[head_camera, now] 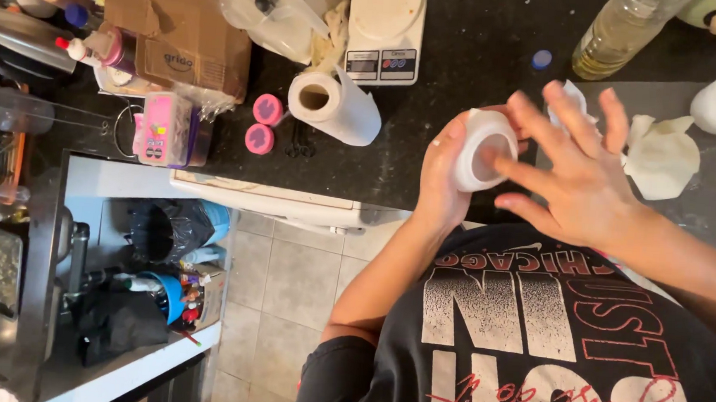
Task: Cleaning and preparing a silicone mold by wiping it with a paper towel and turning it inside out.
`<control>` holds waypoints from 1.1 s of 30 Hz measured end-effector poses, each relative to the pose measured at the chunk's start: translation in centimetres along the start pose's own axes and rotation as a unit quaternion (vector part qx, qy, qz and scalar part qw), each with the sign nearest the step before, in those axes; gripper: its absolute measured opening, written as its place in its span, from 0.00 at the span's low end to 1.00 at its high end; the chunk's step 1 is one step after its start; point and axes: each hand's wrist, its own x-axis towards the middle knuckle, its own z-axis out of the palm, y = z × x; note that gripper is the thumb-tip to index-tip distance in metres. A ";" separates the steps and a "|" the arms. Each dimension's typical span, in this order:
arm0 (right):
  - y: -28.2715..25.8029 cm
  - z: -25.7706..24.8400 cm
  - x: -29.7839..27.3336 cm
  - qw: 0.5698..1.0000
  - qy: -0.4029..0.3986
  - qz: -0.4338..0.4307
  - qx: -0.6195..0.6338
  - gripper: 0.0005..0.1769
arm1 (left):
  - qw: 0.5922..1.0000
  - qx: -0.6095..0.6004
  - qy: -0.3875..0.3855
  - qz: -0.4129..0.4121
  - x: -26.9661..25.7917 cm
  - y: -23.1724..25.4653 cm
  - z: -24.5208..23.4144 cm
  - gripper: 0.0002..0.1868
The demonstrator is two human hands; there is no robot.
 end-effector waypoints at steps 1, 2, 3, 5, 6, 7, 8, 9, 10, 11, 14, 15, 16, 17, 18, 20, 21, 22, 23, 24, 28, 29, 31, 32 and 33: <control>-0.2 -0.4 0.4 1.000 0.000 0.001 -0.002 0.25 | 1.000 -0.001 -0.002 -0.001 -0.2 -1.0 -1.0 0.32; -0.3 -0.9 0.7 0.995 0.001 -0.004 0.102 0.20 | 1.000 -0.023 0.006 -0.013 -0.4 -2.1 -1.9 0.30; -0.4 -1.4 1.1 0.978 0.002 -0.010 0.206 0.18 | 0.999 -0.046 0.015 -0.025 -0.5 -3.2 -2.8 0.29; 0.2 -1.1 0.0 0.996 0.019 0.004 0.091 0.18 | 0.999 -0.034 -0.038 0.005 -0.8 -0.6 -0.3 0.31; 0.5 -1.0 -0.4 0.999 0.035 0.017 -0.023 0.20 | 0.995 -0.022 -0.089 0.036 -0.9 0.7 0.9 0.34; -0.6 -0.4 -0.7 0.999 0.036 0.014 -0.023 0.20 | 0.995 -0.021 -0.088 0.038 -1.1 1.0 0.8 0.34; -1.7 0.1 -1.0 0.995 0.023 0.030 -0.092 0.27 | 0.991 0.049 -0.089 0.083 -1.3 1.2 0.8 0.34; -2.8 0.7 -1.3 0.986 0.011 0.047 -0.160 0.36 | 0.981 0.119 -0.089 0.126 -1.4 1.5 0.6 0.34; -3.1 1.1 -1.2 0.986 0.012 0.046 -0.161 0.36 | 0.981 0.119 -0.090 0.127 -1.5 2.1 1.2 0.34; -3.4 1.4 -1.3 0.988 0.007 0.067 -0.142 0.36 | 0.960 0.214 -0.079 0.164 -1.7 2.6 1.8 0.30; -3.3 1.0 -0.9 0.997 0.018 0.073 0.008 0.34 | 0.931 0.300 -0.050 0.201 -1.8 2.5 1.4 0.29; -2.8 0.7 -0.4 0.989 0.043 0.051 0.133 0.37 | 0.931 0.295 -0.036 0.213 -1.3 2.2 0.8 0.30; -0.9 1.3 -1.0 0.989 0.044 0.051 0.132 0.37 | 0.931 0.294 -0.037 0.213 -0.7 2.1 -0.2 0.30; 0.6 1.7 -2.1 0.990 0.057 0.096 0.085 0.34 | 0.960 0.214 -0.024 0.177 -0.6 1.7 -1.1 0.33; 2.2 2.2 -3.2 0.987 0.070 0.139 0.038 0.32 | 0.981 0.132 -0.009 0.140 -0.5 1.4 -2.1 0.36; 5.7 6.3 -7.5 0.963 -0.104 0.249 -0.013 0.46 | 0.988 0.105 -0.019 0.114 -1.1 0.9 -2.8 0.35; 8.1 8.5 -9.0 0.902 -0.258 0.340 -0.070 0.59 | 0.991 0.082 -0.038 0.103 -0.7 1.1 -3.1 0.34; 9.4 10.8 -10.8 0.903 -0.256 0.339 -0.071 0.59 | 0.990 0.083 -0.039 0.105 -0.7 0.9 -3.1 0.34; 10.5 13.0 -12.9 0.927 -0.189 0.292 -0.138 0.45 | 0.991 0.087 -0.045 0.088 -0.8 0.6 -3.1 0.34; 11.6 15.2 -15.1 0.940 -0.120 0.244 -0.205 0.30 | 0.992 0.092 -0.051 0.072 -0.9 0.3 -3.1 0.35; 11.3 14.3 -14.6 0.968 -0.051 0.235 -0.072 0.13 | 0.994 0.088 -0.039 0.057 -0.9 0.4 -3.1 0.34; 9.4 11.6 -12.4 0.974 0.012 0.225 0.012 0.12 | 0.993 0.090 -0.036 0.062 -0.8 0.4 -3.2 0.32; 6.1 7.3 -9.5 0.970 0.076 0.210 0.096 0.12 | 0.993 0.091 -0.034 0.069 -0.6 0.2 -3.1 0.31; 4.7 5.6 -8.8 0.984 0.083 0.140 0.071 0.05 | 0.994 0.091 -0.016 0.060 -0.4 0.0 -2.9 0.30; 2.9 4.0 -8.4 0.992 0.091 0.074 0.045 0.03 | 0.995 0.091 0.000 0.046 -0.6 -0.2 -2.7 0.29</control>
